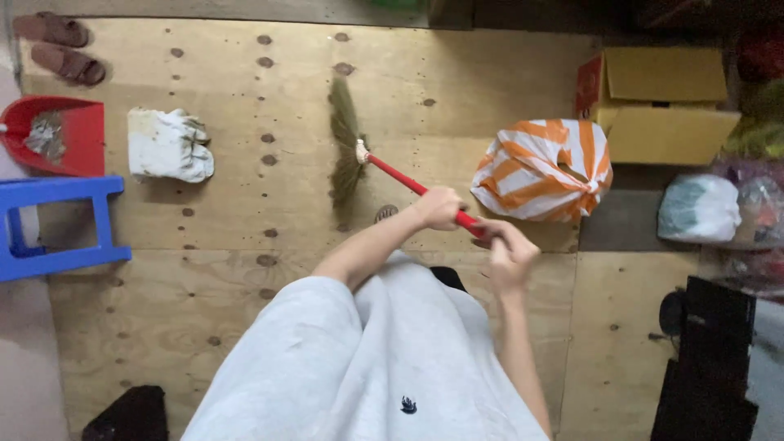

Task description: The person sweeps a wooden floor using a red-handled broom. They move around various items, including boxes, bags, and a blue stool, to clean the surface.

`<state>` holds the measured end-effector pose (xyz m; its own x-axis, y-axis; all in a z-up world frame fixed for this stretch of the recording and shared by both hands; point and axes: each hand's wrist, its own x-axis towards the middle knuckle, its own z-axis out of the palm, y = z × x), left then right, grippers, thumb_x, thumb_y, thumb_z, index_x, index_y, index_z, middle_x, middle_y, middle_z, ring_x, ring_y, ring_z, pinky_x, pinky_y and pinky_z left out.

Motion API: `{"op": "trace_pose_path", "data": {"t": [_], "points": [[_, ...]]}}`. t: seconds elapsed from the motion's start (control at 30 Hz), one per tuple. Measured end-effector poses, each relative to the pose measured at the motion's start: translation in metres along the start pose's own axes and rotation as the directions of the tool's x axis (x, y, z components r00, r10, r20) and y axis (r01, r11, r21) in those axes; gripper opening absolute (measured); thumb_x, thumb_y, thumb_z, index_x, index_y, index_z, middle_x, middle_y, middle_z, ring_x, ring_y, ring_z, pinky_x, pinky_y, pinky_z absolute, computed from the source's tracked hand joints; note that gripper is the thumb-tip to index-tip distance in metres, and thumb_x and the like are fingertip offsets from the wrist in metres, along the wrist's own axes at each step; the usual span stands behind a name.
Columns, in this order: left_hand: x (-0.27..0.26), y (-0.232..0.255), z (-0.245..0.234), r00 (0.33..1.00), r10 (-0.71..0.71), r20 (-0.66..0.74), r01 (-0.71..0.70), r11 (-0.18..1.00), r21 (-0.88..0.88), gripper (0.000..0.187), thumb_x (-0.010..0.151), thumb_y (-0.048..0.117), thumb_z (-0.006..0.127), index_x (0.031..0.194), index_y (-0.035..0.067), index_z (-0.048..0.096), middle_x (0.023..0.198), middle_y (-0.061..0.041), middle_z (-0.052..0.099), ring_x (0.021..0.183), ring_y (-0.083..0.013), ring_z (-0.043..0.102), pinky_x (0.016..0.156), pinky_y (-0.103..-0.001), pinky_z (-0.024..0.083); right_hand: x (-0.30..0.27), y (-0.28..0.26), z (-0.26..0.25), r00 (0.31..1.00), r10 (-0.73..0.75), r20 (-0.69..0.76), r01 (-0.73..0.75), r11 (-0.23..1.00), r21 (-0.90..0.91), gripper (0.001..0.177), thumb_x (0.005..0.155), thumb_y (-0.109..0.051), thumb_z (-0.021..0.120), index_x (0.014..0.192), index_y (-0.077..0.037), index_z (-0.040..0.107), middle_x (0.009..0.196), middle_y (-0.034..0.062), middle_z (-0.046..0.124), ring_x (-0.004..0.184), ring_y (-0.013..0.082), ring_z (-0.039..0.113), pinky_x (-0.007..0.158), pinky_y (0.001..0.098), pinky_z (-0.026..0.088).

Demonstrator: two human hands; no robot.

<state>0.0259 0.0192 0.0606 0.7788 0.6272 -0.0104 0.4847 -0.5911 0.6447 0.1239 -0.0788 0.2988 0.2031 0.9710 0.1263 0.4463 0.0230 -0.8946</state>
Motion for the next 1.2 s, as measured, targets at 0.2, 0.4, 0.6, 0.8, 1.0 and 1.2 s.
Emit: {"op": "trace_pose_path", "data": {"t": [0.2, 0.4, 0.6, 0.8, 1.0, 1.2], "points": [[0.063, 0.072, -0.021, 0.953, 0.284, -0.108, -0.282, 0.959, 0.034, 0.032, 0.060, 0.034, 0.072, 0.089, 0.024, 0.064, 0.070, -0.003, 0.070, 0.071, -0.0304, 0.071, 0.064, -0.047, 0.055, 0.002, -0.051, -0.070, 0.997, -0.051, -0.052, 0.040, 0.980, -0.197, 0.029, 0.080, 0.019, 0.037, 0.071, 0.000, 0.057, 0.094, 0.0162, 0.074, 0.093, 0.0320, 0.074, 0.076, 0.0384, 0.061], [0.113, 0.093, -0.054, 0.922, 0.314, -0.226, -0.347, 0.930, -0.121, 0.024, 0.066, 0.036, 0.068, 0.081, 0.022, 0.056, 0.066, -0.007, 0.068, 0.070, -0.0350, 0.070, 0.061, -0.052, 0.052, 0.035, -0.066, -0.069, 0.961, -0.278, -0.005, 0.246, 0.859, -0.449, 0.027, 0.088, 0.022, 0.043, 0.079, 0.004, 0.060, 0.093, 0.0181, 0.072, 0.083, 0.0356, 0.070, 0.073, 0.0378, 0.060], [0.110, 0.005, -0.032, 0.935, 0.263, -0.238, -0.334, 0.879, -0.341, 0.014, 0.081, 0.029, 0.062, 0.082, 0.015, 0.061, 0.075, -0.016, 0.068, 0.084, -0.0420, 0.070, 0.076, -0.051, 0.056, 0.062, 0.026, 0.009, 0.894, -0.430, 0.124, 0.400, 0.645, -0.651, 0.021, 0.086, 0.003, 0.057, 0.086, -0.015, 0.068, 0.078, 0.0028, 0.064, 0.069, 0.0268, 0.066, 0.065, 0.0335, 0.054], [0.062, -0.068, -0.017, 0.998, 0.004, -0.069, -0.023, 0.961, -0.276, 0.019, 0.077, 0.040, 0.068, 0.078, 0.021, 0.066, 0.077, -0.009, 0.070, 0.088, -0.0355, 0.071, 0.079, -0.046, 0.059, 0.075, 0.053, 0.050, 0.958, -0.227, 0.173, 0.283, 0.840, -0.463, 0.026, 0.090, -0.002, 0.051, 0.078, -0.024, 0.060, 0.070, -0.0029, 0.060, 0.066, 0.0244, 0.066, 0.064, 0.0323, 0.054], [0.030, -0.103, -0.030, 0.963, -0.256, 0.078, 0.262, 0.962, -0.078, 0.018, 0.072, 0.040, 0.069, 0.074, 0.022, 0.068, 0.074, -0.005, 0.070, 0.086, -0.0332, 0.072, 0.082, -0.045, 0.059, 0.100, 0.070, 0.062, 0.962, -0.054, 0.268, 0.101, 0.981, -0.165, 0.039, 0.086, 0.005, 0.047, 0.077, -0.025, 0.070, 0.071, -0.0038, 0.071, 0.070, 0.0218, 0.071, 0.070, 0.0317, 0.057], [0.103, -0.068, -0.047, 0.977, -0.209, 0.050, 0.208, 0.978, 0.027, 0.019, 0.062, 0.036, 0.070, 0.071, 0.020, 0.068, 0.072, -0.004, 0.071, 0.082, -0.0305, 0.073, 0.080, -0.043, 0.060, 0.149, 0.062, -0.008, 0.982, 0.039, 0.186, -0.048, 0.998, 0.048, 0.047, 0.076, 0.013, 0.041, 0.085, -0.013, 0.079, 0.076, 0.0085, 0.073, 0.070, 0.0209, 0.069, 0.069, 0.0364, 0.060]]}}
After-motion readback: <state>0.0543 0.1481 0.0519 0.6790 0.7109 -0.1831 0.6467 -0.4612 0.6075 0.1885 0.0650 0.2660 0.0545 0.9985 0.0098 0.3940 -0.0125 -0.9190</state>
